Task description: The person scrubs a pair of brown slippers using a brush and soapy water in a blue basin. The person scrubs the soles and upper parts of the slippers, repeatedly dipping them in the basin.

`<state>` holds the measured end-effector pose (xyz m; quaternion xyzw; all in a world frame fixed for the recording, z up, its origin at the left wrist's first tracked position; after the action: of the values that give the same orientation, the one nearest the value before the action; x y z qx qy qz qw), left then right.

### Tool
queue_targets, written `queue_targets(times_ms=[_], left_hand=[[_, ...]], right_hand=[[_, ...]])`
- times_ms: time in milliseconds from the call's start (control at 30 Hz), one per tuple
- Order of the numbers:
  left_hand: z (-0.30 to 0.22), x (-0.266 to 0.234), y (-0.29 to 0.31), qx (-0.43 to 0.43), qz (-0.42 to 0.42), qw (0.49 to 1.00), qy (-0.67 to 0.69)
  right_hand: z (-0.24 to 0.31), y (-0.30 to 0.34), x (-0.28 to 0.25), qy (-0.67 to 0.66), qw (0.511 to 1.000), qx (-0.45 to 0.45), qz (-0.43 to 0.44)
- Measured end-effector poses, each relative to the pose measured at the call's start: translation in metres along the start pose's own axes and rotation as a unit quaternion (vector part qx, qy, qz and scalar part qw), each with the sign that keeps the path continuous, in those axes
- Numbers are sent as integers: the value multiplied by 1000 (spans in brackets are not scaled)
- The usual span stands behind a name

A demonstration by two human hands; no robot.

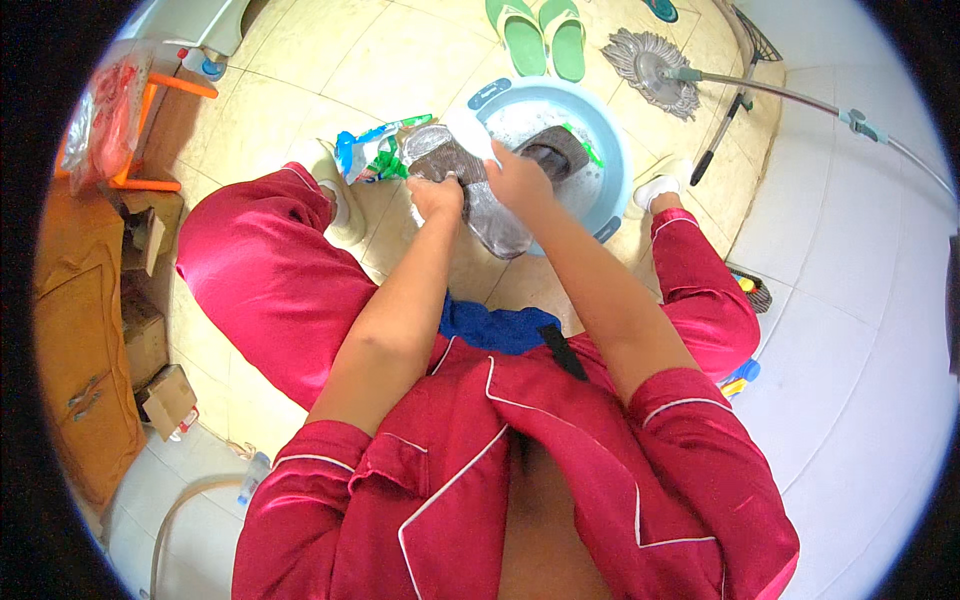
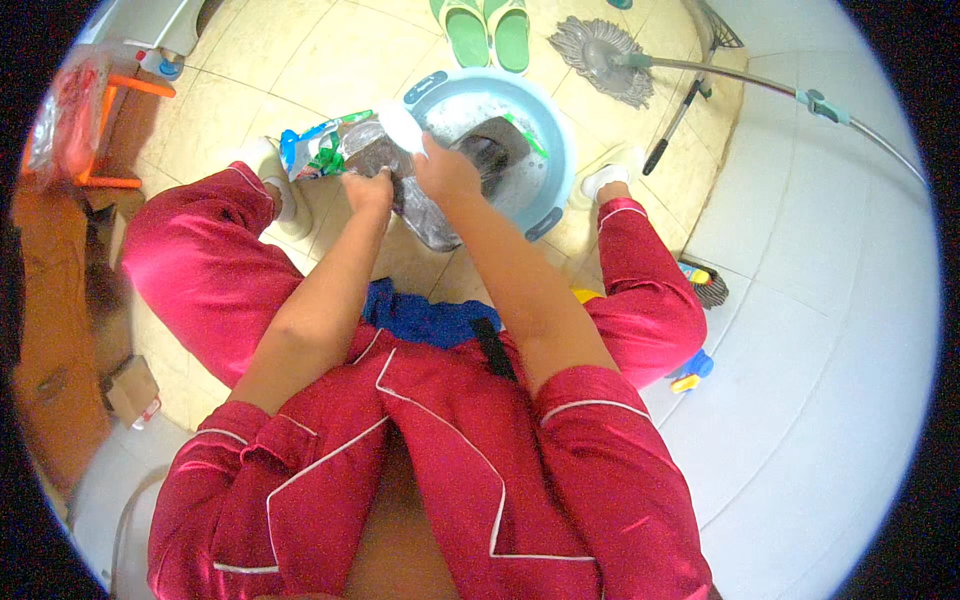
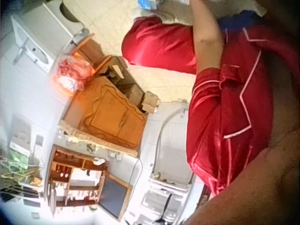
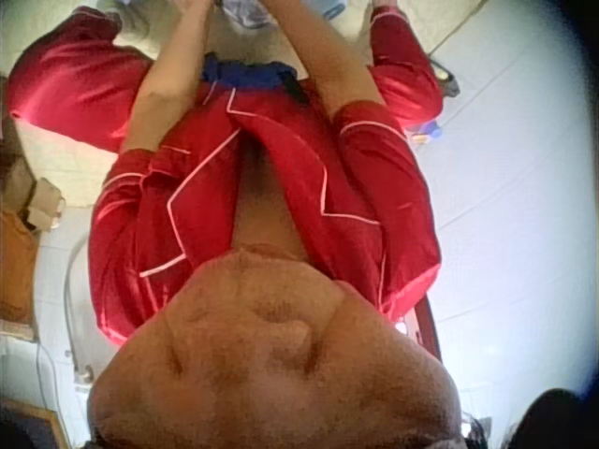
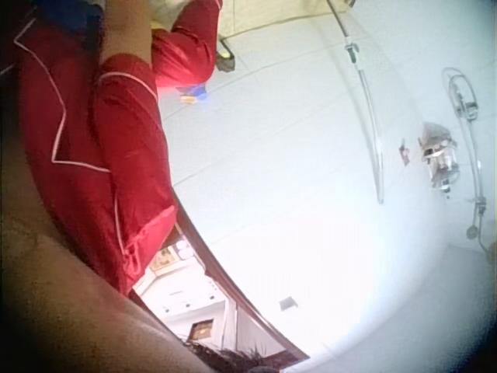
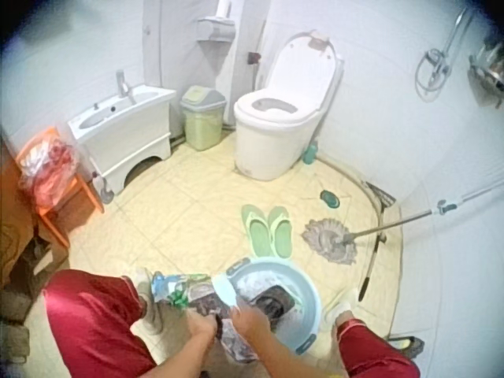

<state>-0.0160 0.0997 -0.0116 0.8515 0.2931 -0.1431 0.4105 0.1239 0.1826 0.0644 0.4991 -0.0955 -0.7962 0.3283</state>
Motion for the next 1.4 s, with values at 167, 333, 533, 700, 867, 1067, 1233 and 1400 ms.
queue_targets(times_ms=[167,333,533,700,867,1067,1233,1400], left_hand=[[-9,-5,15,-26,-4,999,19],[-20,-9,18,11,4,1000,-26],[1,1,-1,-4,11,999,30],[0,-3,7,-50,25,998,26],[-3,-4,10,-39,34,999,-7],[-3,2,4,-21,12,999,30],[1,5,-2,-35,1,990,137],[1,7,0,71,38,992,102]], right_hand=[[-39,91,31,-25,999,-44,11],[-26,35,28,-26,998,-37,-37],[-9,-3,21,-16,998,-43,-33],[-34,86,44,2,999,33,36],[-8,30,33,23,999,18,14],[6,-1,18,38,999,10,-3],[-28,78,48,-9,994,65,89],[-6,44,34,-20,999,24,12]])
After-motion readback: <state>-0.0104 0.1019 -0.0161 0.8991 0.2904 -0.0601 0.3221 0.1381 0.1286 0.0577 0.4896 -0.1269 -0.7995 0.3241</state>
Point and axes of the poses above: each hand's wrist, its own y-axis away from the middle knuckle, its own x-axis out of the palm, z = x × y, the point moved 6 cm from there along -y, towards the middle knuckle, and after that the axes turned 14 degrees about z, right-handed, at the moved point
